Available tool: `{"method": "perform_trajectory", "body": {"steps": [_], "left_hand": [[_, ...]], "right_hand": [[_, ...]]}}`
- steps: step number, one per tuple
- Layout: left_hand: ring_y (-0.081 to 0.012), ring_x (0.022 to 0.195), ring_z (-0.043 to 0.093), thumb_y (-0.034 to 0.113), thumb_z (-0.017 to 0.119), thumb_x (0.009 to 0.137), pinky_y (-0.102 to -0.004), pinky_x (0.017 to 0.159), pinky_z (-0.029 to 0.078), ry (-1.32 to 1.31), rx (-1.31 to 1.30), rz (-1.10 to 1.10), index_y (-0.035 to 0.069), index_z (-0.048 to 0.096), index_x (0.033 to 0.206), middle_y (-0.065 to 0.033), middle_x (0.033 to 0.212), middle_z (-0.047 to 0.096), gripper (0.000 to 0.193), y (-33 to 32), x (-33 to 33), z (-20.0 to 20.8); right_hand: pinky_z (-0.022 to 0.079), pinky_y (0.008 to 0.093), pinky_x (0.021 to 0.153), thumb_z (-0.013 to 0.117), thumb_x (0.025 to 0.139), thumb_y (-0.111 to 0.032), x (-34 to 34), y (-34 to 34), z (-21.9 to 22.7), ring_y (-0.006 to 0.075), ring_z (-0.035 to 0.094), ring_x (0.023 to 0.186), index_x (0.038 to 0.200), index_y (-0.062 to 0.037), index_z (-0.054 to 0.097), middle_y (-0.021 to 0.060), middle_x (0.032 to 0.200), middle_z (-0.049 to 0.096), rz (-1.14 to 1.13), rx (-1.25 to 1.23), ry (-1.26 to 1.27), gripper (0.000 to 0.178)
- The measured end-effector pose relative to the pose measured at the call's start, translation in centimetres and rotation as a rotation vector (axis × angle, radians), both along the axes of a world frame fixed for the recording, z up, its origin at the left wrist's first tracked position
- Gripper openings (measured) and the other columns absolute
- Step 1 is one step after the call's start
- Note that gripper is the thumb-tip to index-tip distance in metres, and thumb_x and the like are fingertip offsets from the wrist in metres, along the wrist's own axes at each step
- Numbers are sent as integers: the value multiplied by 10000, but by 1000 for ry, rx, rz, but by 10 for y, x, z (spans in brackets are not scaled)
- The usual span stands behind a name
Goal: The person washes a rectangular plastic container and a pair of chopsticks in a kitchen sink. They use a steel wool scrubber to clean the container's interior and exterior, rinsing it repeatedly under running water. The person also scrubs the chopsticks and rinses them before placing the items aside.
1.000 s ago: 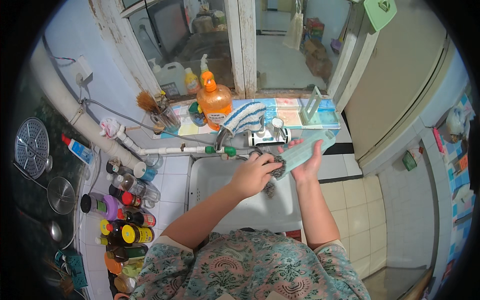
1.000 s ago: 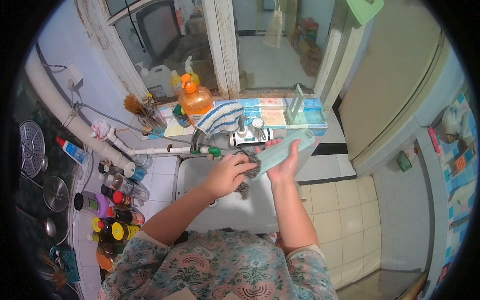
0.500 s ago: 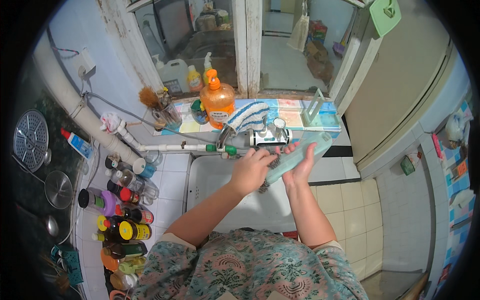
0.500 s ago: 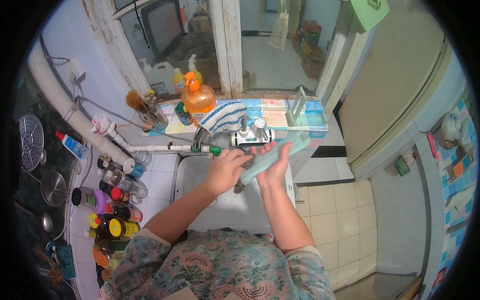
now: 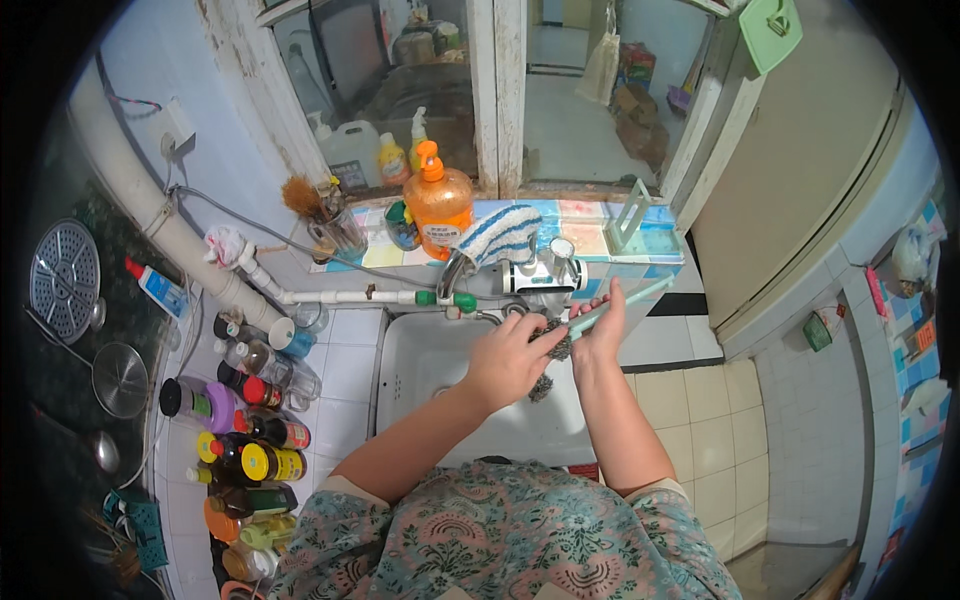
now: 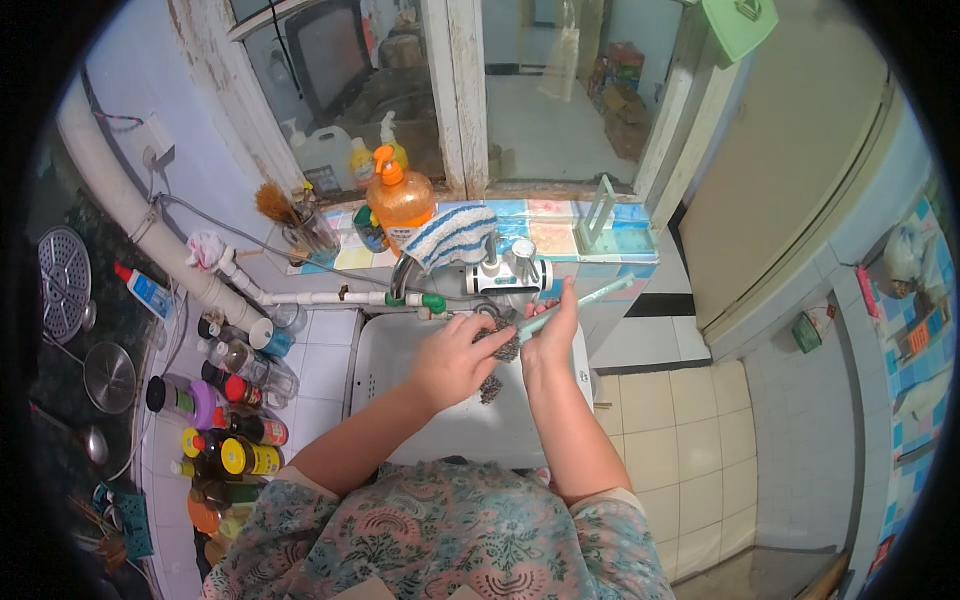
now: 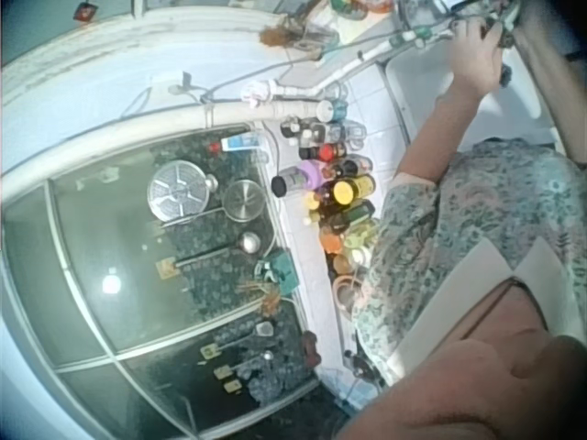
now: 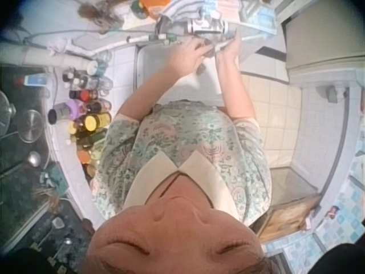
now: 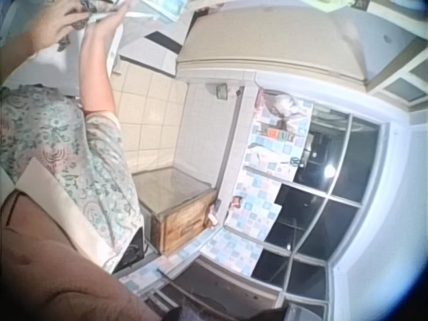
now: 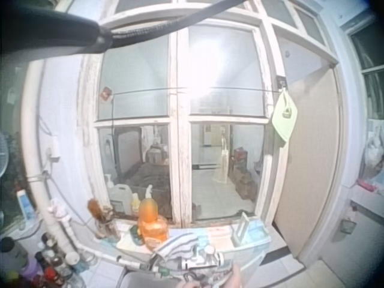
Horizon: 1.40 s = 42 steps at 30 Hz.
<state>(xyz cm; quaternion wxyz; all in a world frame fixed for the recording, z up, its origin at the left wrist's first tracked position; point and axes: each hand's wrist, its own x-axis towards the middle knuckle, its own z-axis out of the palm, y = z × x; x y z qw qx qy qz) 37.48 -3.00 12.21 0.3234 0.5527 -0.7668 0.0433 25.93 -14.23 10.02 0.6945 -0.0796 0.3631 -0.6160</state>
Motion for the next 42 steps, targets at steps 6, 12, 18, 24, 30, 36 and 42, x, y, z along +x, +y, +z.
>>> {"method": "perform_trajectory", "body": {"steps": [6, 12, 18, 24, 30, 36, 42], "left_hand": [[-207, 835, 514, 86, 609, 689, -322, 651, 457, -272, -167, 22, 115, 594, 1114, -41, 1016, 541, 427, -9, -11, -5], [-229, 868, 503, 81, 579, 708, -342, 705, 450, -179, -26, 4, 131, 607, 1095, -24, 1021, 530, 391, 4, 27, -39], [-220, 941, 517, 174, 670, 723, -350, 698, 478, 112, 59, 77, 178, 598, 1146, -21, 1028, 527, 429, 5, 12, -3], [-230, 941, 514, 116, 635, 733, -357, 751, 462, 192, 40, 93, 162, 595, 1142, -30, 1025, 521, 413, -11, 19, -5], [-231, 924, 519, 91, 626, 720, -353, 723, 472, 109, 76, 110, 139, 608, 1104, -26, 982, 534, 387, -8, 14, -1], [-219, 876, 544, 69, 591, 702, -343, 677, 491, 67, -1, 97, 149, 612, 1079, -16, 971, 546, 386, 1, -12, 0], [-220, 871, 537, 62, 587, 694, -340, 668, 491, 72, 59, 76, 160, 617, 1100, -3, 992, 563, 419, -1, 15, -11]], "right_hand": [[375, 258, 506, 606, 843, -413, 3, -3, -27, 108, 428, 583, 812, -98, 499, 1, 690, 429, 24, 36, 68, 335], [440, 337, 699, 606, 846, -442, -5, -7, -24, 159, 505, 813, 1104, 6, 447, 61, 931, 497, 15, -103, 176, 541], [440, 371, 831, 625, 832, -450, 3, 6, -23, 203, 499, 1006, 1240, 50, 315, 156, 1162, 470, 107, -102, 335, 716], [477, 358, 823, 584, 888, -295, -1, 18, -16, 225, 551, 995, 1210, 17, 405, 156, 1142, 529, 443, -292, 149, 483], [399, 413, 967, 432, 944, -358, 1, 18, 3, 215, 551, 925, 1236, -66, 409, 93, 1013, 557, 522, -303, -268, 413], [435, 388, 920, 411, 950, -379, 15, 14, -16, 172, 494, 779, 1245, -54, 384, 43, 858, 485, 398, -354, -212, 439], [466, 361, 820, 417, 952, -377, 10, 21, -8, 152, 481, 814, 1257, -70, 394, 28, 854, 481, 410, -337, -165, 433]]}}
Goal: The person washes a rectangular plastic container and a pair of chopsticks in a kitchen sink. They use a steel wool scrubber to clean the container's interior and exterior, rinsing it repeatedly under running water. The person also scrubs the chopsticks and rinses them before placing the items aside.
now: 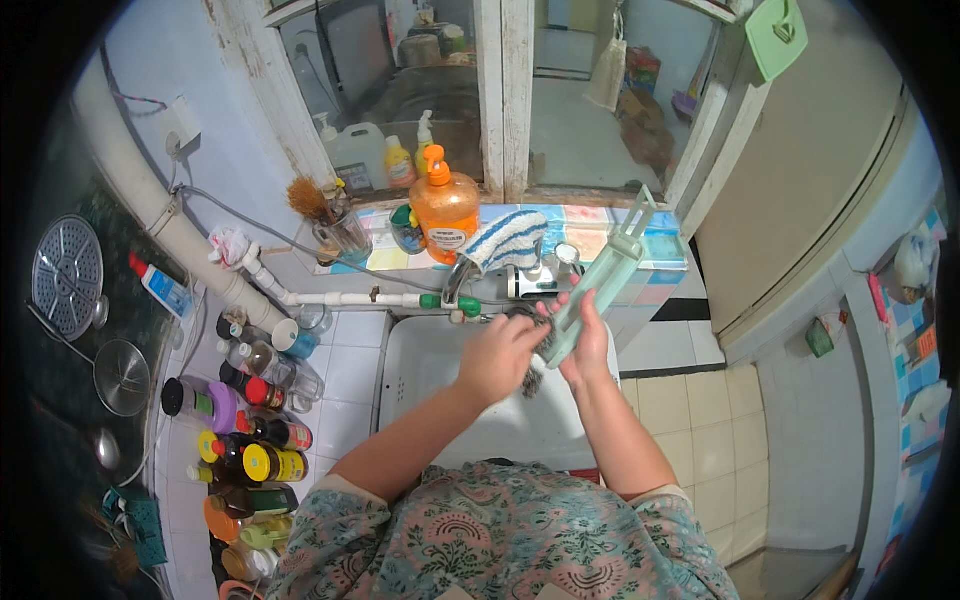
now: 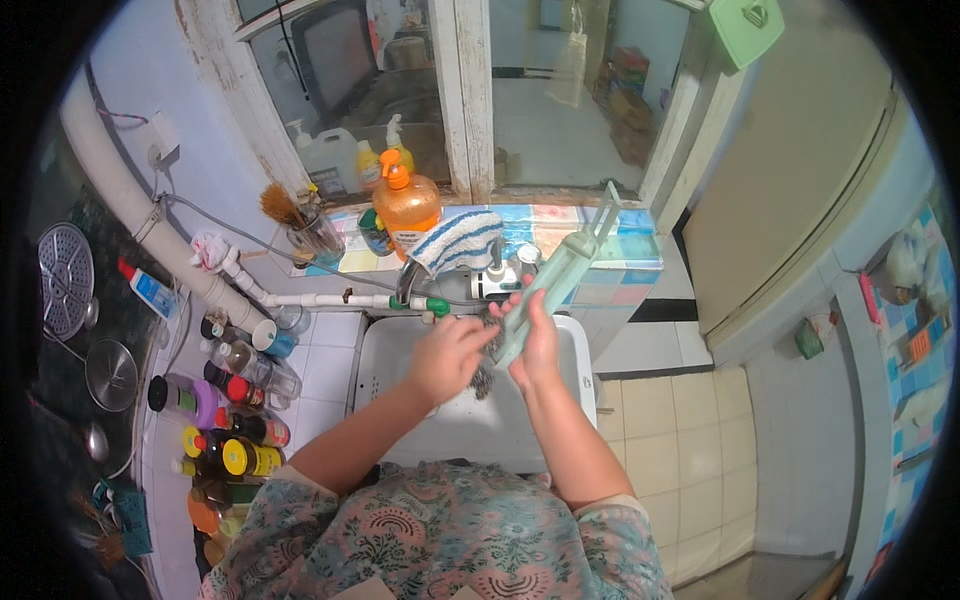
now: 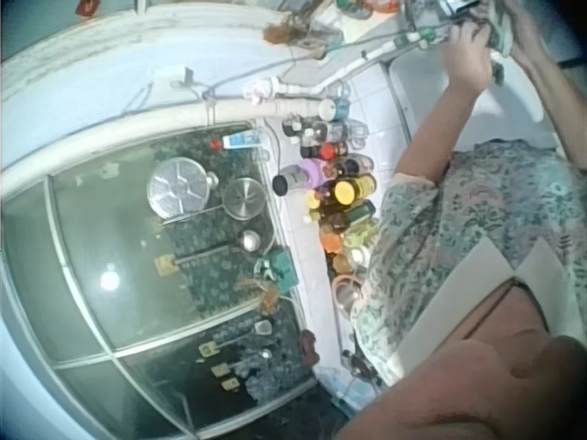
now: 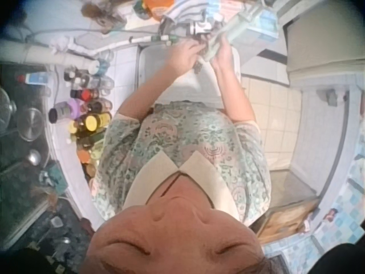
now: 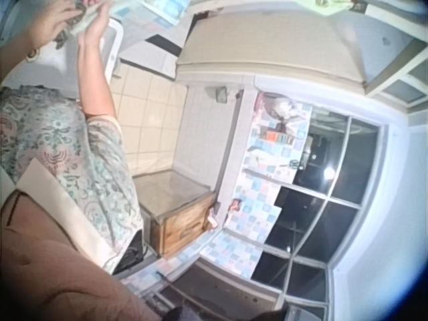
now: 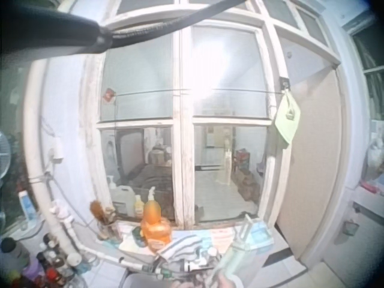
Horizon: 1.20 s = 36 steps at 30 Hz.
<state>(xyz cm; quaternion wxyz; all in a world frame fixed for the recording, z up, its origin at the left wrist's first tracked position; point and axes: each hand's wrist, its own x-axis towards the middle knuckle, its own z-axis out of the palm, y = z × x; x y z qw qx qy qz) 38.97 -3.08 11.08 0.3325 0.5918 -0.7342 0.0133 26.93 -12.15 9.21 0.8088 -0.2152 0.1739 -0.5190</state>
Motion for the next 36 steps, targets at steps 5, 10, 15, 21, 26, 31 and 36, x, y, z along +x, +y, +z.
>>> {"method": "perform_trajectory", "body": {"steps": [5, 10, 15, 21, 26, 31, 36], "left_hand": [[-197, 813, 505, 81, 584, 721, -326, 609, 479, -101, -98, -61, 158, 625, 1065, 28, 928, 552, 355, 1, -6, 1], [-189, 806, 505, 75, 590, 706, -323, 611, 469, -119, -143, -116, 159, 629, 1065, 34, 938, 557, 371, -2, 1, 12], [-185, 795, 509, 75, 608, 685, -320, 621, 471, -132, -146, -120, 165, 640, 1045, 33, 952, 563, 373, 13, -6, 8], [-182, 832, 503, 85, 613, 687, -309, 649, 473, -129, -96, -152, 156, 632, 1016, 43, 942, 551, 337, 13, 0, 7], [-184, 810, 511, 59, 617, 666, -318, 628, 480, -93, -123, -115, 157, 641, 1007, 31, 943, 545, 355, 5, -5, 17], [-187, 814, 514, 64, 619, 667, -321, 616, 477, -136, -141, -47, 157, 632, 1010, 22, 939, 541, 355, -12, -17, 29], [-185, 808, 514, 73, 626, 671, -310, 614, 476, -185, -80, -133, 156, 628, 1010, 23, 937, 540, 349, -2, -18, 18]], "right_hand": [[470, 354, 787, 422, 948, -387, -1, -4, -6, 158, 495, 764, 1230, -87, 420, 34, 848, 495, 158, 87, 84, 411], [461, 399, 786, 398, 949, -398, 3, -5, 2, 195, 497, 760, 1215, -90, 380, 57, 814, 487, 167, 73, -32, 407], [458, 404, 748, 394, 946, -413, -4, -7, -11, 203, 483, 742, 1167, -93, 394, 66, 807, 473, 168, 159, -94, 389], [475, 377, 717, 383, 944, -448, -11, -16, 0, 173, 481, 713, 1147, -122, 418, 40, 781, 468, 140, 101, -42, 386], [484, 380, 758, 318, 890, -604, -7, -4, 5, 176, 521, 770, 1200, -135, 430, 43, 845, 509, 243, 86, 57, 573], [484, 352, 767, 263, 811, -727, -6, 2, 13, 184, 556, 834, 1249, -123, 429, 62, 920, 551, 236, 62, 177, 764], [478, 333, 751, 253, 821, -723, -19, -12, 0, 183, 559, 847, 1238, -114, 448, 63, 937, 567, 232, 21, 180, 763]]}}
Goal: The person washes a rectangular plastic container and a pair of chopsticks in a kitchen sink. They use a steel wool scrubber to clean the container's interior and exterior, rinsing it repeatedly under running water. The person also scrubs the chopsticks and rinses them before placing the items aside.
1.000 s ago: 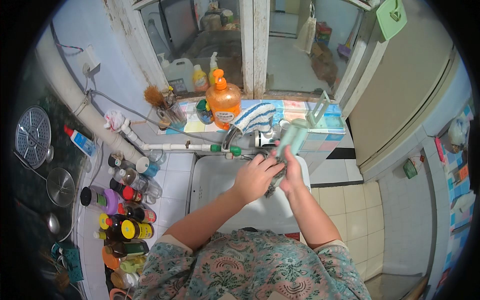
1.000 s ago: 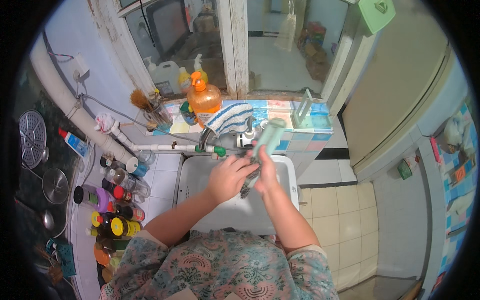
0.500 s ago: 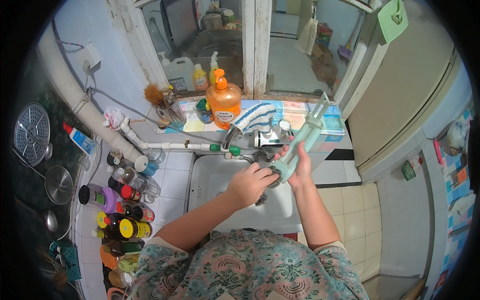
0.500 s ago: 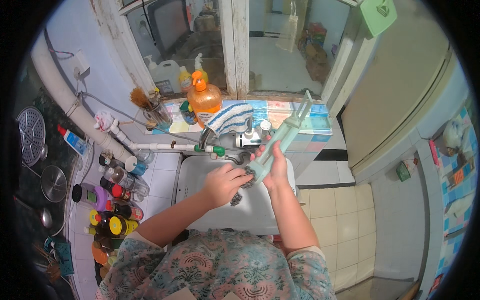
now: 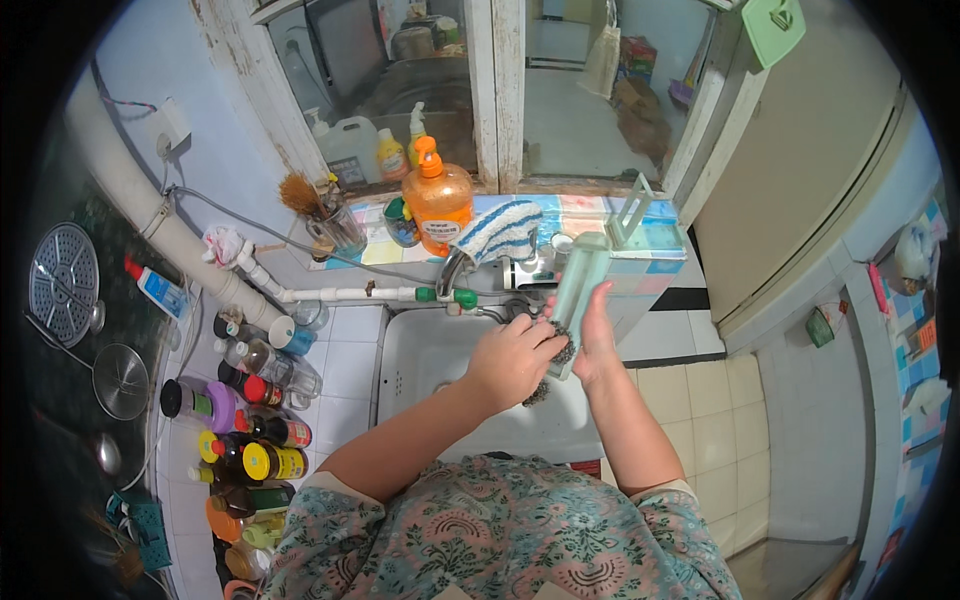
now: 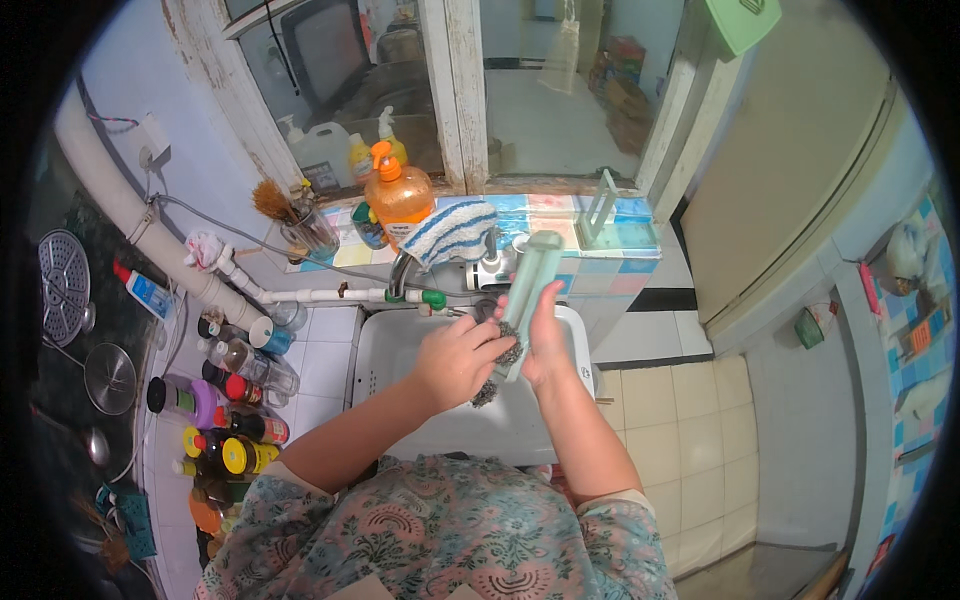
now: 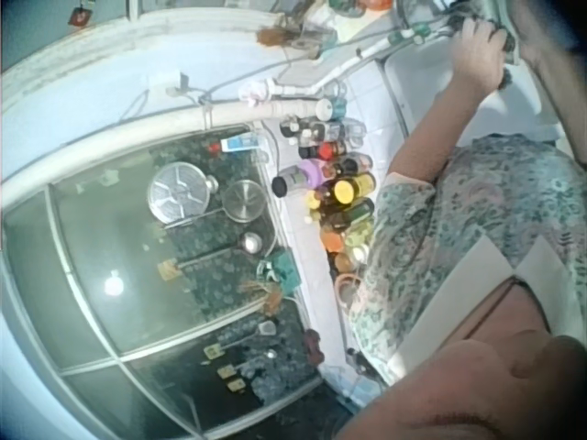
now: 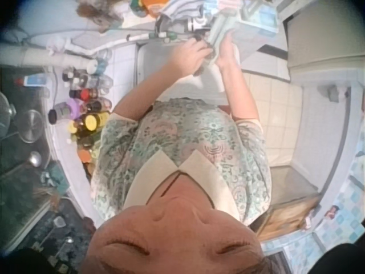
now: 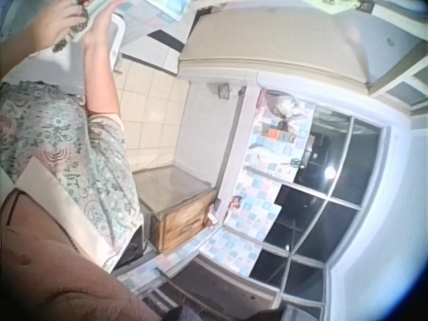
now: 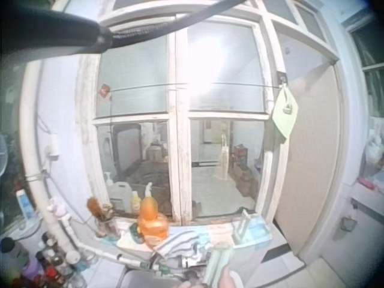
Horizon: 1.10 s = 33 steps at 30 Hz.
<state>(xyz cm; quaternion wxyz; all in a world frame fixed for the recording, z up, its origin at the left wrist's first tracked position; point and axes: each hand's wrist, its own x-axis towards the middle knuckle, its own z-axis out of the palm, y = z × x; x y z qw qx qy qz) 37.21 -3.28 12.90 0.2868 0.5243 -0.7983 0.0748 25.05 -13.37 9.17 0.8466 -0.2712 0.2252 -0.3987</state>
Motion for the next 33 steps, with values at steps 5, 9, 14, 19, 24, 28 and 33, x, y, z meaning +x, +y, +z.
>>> {"method": "perform_trajectory", "body": {"steps": [5, 9, 14, 19, 24, 28, 33], "left_hand": [[-199, 827, 520, 113, 619, 700, -332, 643, 486, 18, 67, 54, 143, 628, 930, 17, 877, 547, 232, -11, -7, 6], [-212, 809, 532, 112, 655, 673, -336, 642, 489, 197, 32, 91, 144, 629, 935, 19, 895, 554, 266, -22, 2, -6], [-222, 824, 547, 140, 668, 679, -361, 646, 487, 178, 104, 113, 127, 598, 925, -3, 879, 573, 257, -10, 1, 6], [-238, 831, 580, 158, 677, 688, -355, 654, 483, 175, 17, 249, 126, 586, 921, -29, 846, 598, 252, -30, 15, 22], [-224, 851, 560, 142, 640, 699, -352, 637, 492, 132, -105, 255, 126, 591, 901, -8, 852, 571, 208, -47, 25, 27], [-194, 862, 552, 138, 645, 685, -337, 633, 497, 53, -2, 217, 143, 606, 863, 9, 857, 555, 183, -28, 15, 11], [-191, 856, 524, 143, 609, 674, -309, 631, 451, -166, -158, 137, 143, 606, 820, -5, 850, 532, 146, -36, 31, 23]], "right_hand": [[480, 380, 832, 225, 804, -743, 5, 19, -1, 234, 557, 991, 1260, -76, 417, 117, 1086, 547, -4, 100, 88, 830], [450, 398, 920, 180, 802, -751, 4, 24, 10, 269, 516, 1103, 1266, -49, 407, 147, 1188, 501, 24, 39, 68, 871], [480, 391, 861, 199, 826, -720, 0, 22, -1, 235, 541, 1062, 1276, -115, 414, 101, 1154, 530, 113, 94, 220, 784], [501, 350, 767, 210, 861, -668, 8, 38, -14, 194, 591, 886, 1200, -105, 442, 79, 988, 581, 204, -99, 336, 697], [496, 312, 699, 216, 891, -622, 3, 48, -14, 166, 586, 758, 1075, -95, 475, 56, 860, 578, 305, -179, 363, 615], [518, 326, 692, 232, 865, -647, -7, 43, -10, 182, 612, 783, 1091, -63, 479, 70, 875, 591, 256, -121, 378, 673], [529, 333, 680, 275, 909, -585, -20, 41, -12, 178, 603, 745, 1111, -53, 479, 78, 869, 585, 395, -61, 268, 605]]}}
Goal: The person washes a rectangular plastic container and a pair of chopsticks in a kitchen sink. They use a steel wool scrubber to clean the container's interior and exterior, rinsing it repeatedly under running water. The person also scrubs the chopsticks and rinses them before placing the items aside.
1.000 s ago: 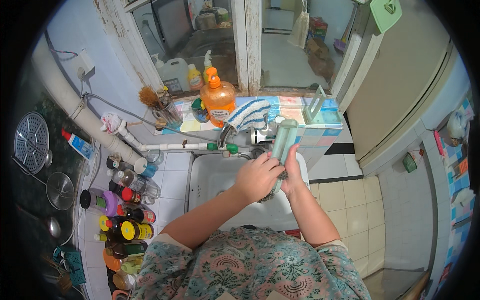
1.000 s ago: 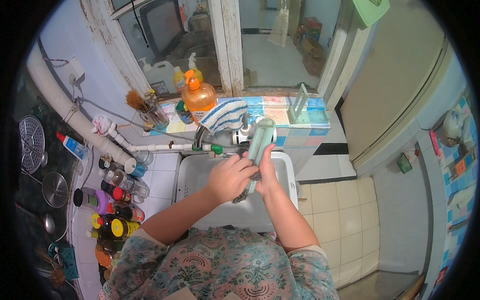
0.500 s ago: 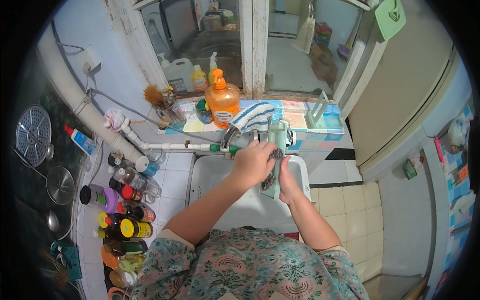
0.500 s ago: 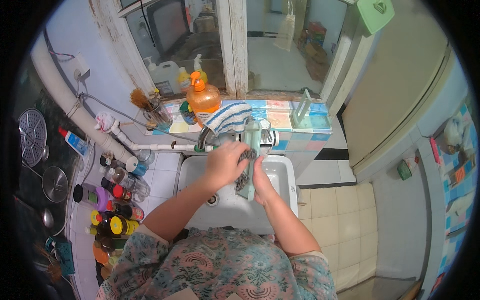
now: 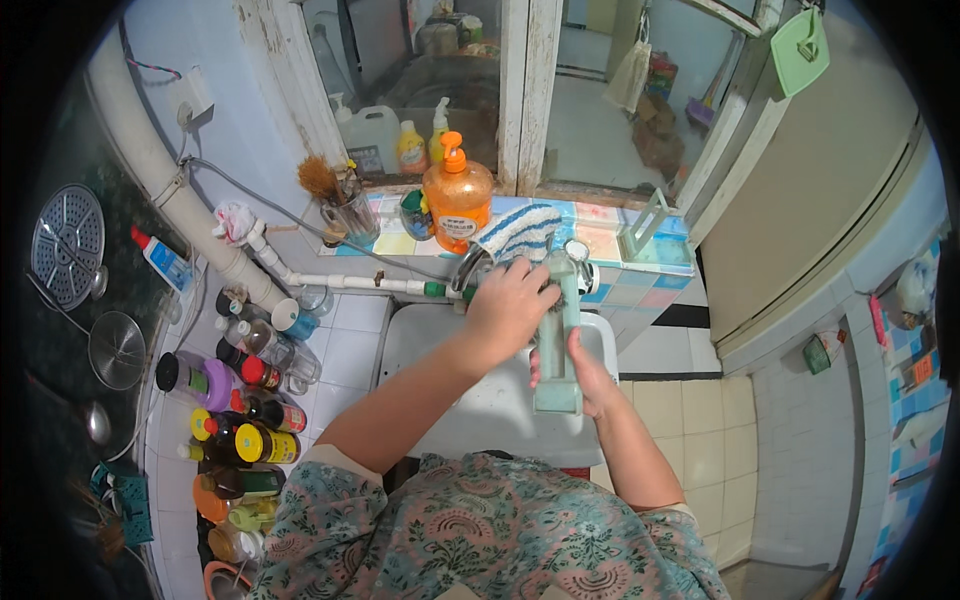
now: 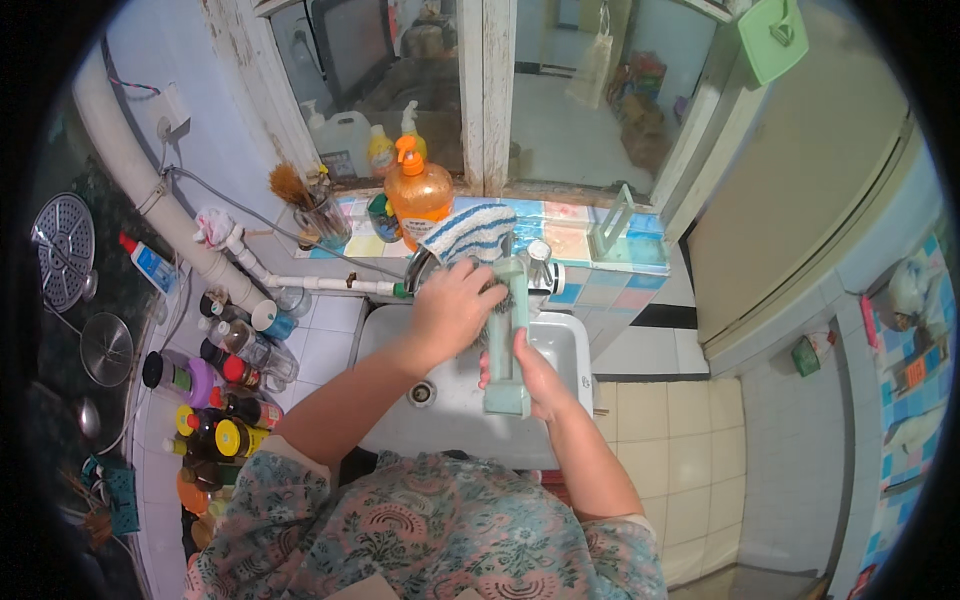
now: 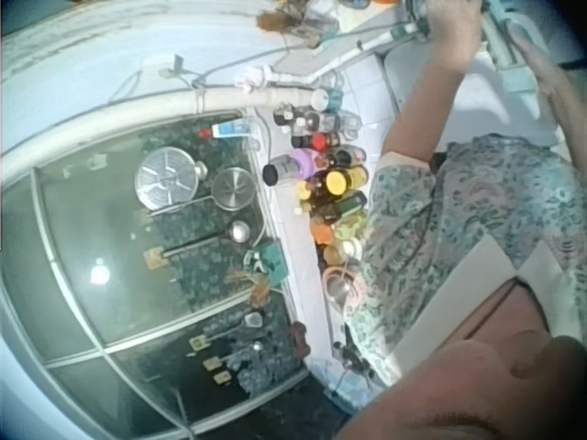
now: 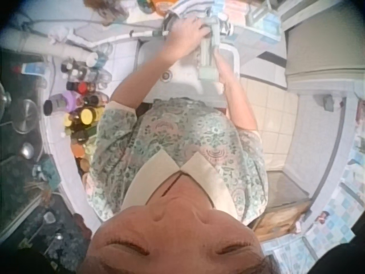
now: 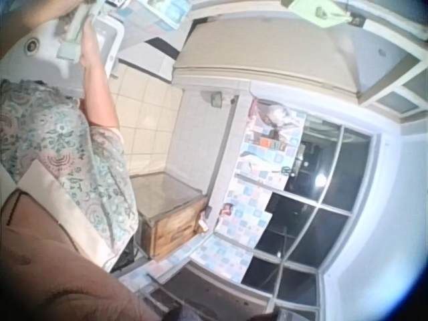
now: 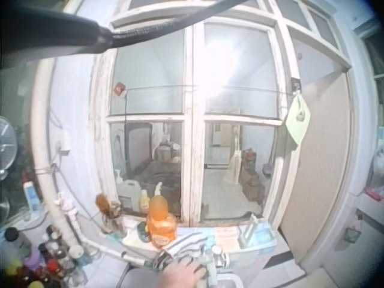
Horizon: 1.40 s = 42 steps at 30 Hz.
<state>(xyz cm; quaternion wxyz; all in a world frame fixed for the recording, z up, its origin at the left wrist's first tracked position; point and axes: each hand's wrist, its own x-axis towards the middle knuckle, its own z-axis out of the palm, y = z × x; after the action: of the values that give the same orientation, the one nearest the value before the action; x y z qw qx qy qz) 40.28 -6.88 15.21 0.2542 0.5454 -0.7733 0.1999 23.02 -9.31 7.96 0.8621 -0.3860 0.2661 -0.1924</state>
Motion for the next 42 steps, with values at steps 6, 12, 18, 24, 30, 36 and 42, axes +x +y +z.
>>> {"method": "perform_trajectory", "body": {"steps": [6, 12, 18, 24, 30, 36, 42], "left_hand": [[-186, 891, 494, 141, 586, 669, -300, 653, 411, -263, 41, -31, 137, 586, 806, 2, 905, 505, 137, 5, -11, -10], [-184, 926, 471, 203, 642, 646, -312, 687, 394, -113, 165, -204, 142, 601, 819, 5, 961, 499, 188, 23, -30, -25], [-196, 879, 472, 193, 628, 641, -308, 646, 398, -152, 101, -111, 144, 607, 850, 15, 921, 494, 216, 14, -20, -19], [-194, 867, 470, 166, 662, 616, -316, 665, 413, -99, 120, -199, 170, 603, 849, 29, 924, 490, 240, 21, -26, -27], [-196, 876, 496, 121, 649, 644, -329, 680, 447, 104, 155, -148, 175, 626, 866, 32, 933, 522, 230, 27, -25, -27], [-203, 861, 530, 73, 636, 671, -346, 665, 490, 367, 164, -91, 161, 629, 944, 25, 944, 551, 287, 49, -42, -28], [-205, 873, 533, 58, 639, 667, -339, 674, 490, 433, 72, -60, 159, 630, 956, 18, 954, 558, 306, 45, -38, -25]], "right_hand": [[544, 347, 685, 311, 899, -590, -3, -19, 7, 201, 627, 764, 1102, -37, 491, 103, 889, 600, 47, -46, 7, 616], [529, 325, 636, 306, 913, -578, -8, -25, 15, 196, 617, 696, 1094, -50, 507, 96, 864, 602, -30, -141, 157, 594], [529, 316, 635, 336, 924, -544, 0, -20, 22, 192, 619, 737, 1105, -42, 509, 99, 880, 601, -119, -57, 106, 562], [530, 325, 643, 342, 933, -520, -2, -29, 11, 186, 617, 783, 1139, -33, 502, 91, 954, 594, -100, -152, 68, 553], [521, 335, 662, 355, 922, -537, -4, -39, 8, 196, 599, 744, 1049, -28, 507, 102, 899, 586, -352, 6, 56, 546], [504, 420, 698, 374, 918, -530, 1, -46, 4, 250, 566, 695, 1009, -8, 452, 119, 793, 545, -530, 98, -205, 535], [499, 434, 720, 357, 935, -496, 8, -46, -8, 277, 551, 726, 1070, -38, 435, 134, 818, 528, -703, 384, -271, 483]]}}
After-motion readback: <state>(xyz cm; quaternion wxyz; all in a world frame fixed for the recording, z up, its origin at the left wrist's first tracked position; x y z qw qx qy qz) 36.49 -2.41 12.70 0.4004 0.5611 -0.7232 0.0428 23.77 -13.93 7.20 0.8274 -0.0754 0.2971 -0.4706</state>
